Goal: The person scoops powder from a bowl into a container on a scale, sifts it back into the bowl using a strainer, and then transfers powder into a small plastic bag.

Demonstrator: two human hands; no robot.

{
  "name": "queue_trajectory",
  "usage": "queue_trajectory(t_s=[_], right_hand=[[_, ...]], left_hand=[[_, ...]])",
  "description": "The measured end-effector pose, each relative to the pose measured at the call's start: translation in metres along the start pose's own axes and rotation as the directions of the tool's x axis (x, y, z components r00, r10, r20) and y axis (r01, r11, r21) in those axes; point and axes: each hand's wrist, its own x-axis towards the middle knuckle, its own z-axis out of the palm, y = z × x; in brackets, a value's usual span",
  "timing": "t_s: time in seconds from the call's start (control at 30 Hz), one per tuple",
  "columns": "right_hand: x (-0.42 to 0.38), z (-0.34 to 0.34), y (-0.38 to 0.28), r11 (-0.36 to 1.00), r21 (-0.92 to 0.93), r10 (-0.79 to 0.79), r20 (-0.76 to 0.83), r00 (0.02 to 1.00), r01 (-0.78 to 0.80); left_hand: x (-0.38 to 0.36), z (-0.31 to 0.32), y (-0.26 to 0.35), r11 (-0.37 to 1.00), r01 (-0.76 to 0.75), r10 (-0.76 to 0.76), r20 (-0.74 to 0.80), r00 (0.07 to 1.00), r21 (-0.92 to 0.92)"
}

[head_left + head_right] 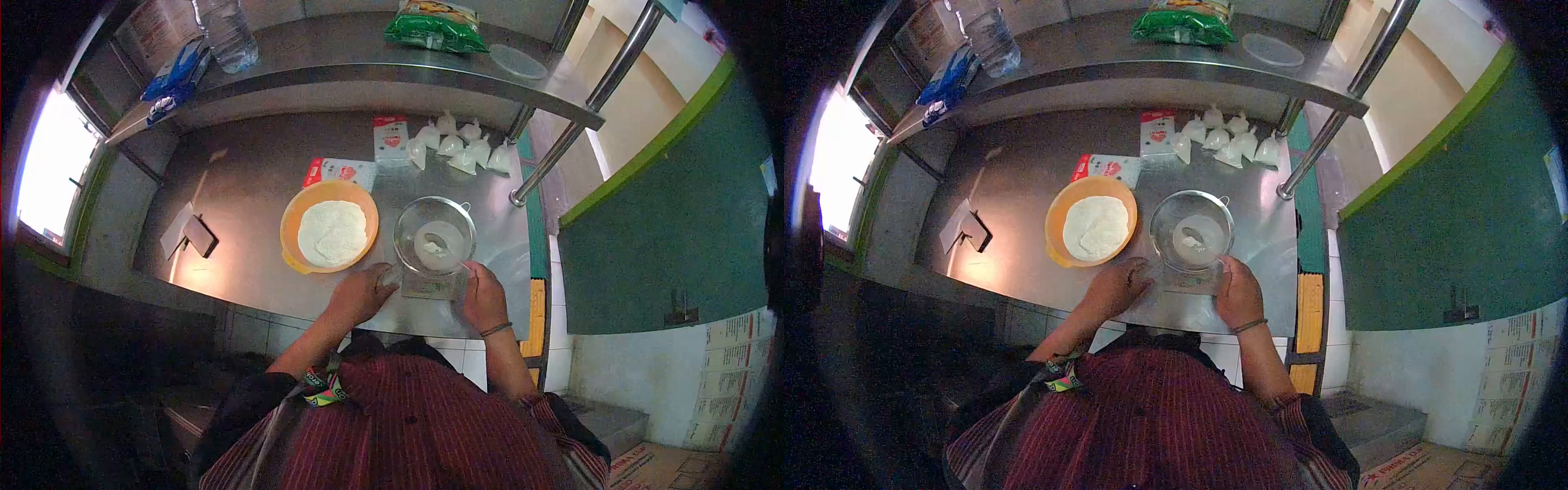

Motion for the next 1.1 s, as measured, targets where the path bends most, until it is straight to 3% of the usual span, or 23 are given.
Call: queue_trajectory(t_s=[0.23,0.43,0.63,0.73,0.83,1.0,1.1], right_hand=[[0.001,-0.005,0.005,0.999,0.003,0.046,-0.105,0.993,-0.046],[-0.001,-0.002,0.010,0.999,-0.050,0.019,0.070,0.997,-0.016],[-0.002,-0.003,0.001,0.999,0.028,0.034,-0.089,0.995,-0.032],[-0.003,-0.002,0.001,0.998,-0.054,0.012,-0.111,0.994,-0.019],[-0.004,-0.002,0.001,0.999,-0.044,0.006,0.015,1.000,-0.005],[-0.003,-0.004,-0.001,0.995,-0.081,0.042,-0.126,0.991,-0.052],[-0.007,-0.003,-0.002,0.983,-0.170,0.047,-0.082,0.996,-0.061]], left_hand=[[0.001,-0.001,-0.001,1.000,-0.026,0.025,-0.029,0.999,-0.018],[0.004,-0.001,0.001,1.000,-0.028,0.028,-0.012,1.000,-0.011],[0.006,0.006,-0.005,0.998,-0.057,0.057,-0.042,0.997,-0.006],[0.006,0.006,-0.006,0.999,-0.038,0.037,-0.033,0.999,-0.008],[0.004,0.005,-0.005,0.999,-0.036,0.035,-0.040,0.999,-0.029],[0.001,0.002,-0.001,0.999,-0.020,0.018,-0.054,0.998,-0.041],[0.000,0.002,0.000,0.998,-0.051,0.048,-0.092,0.995,-0.028]])
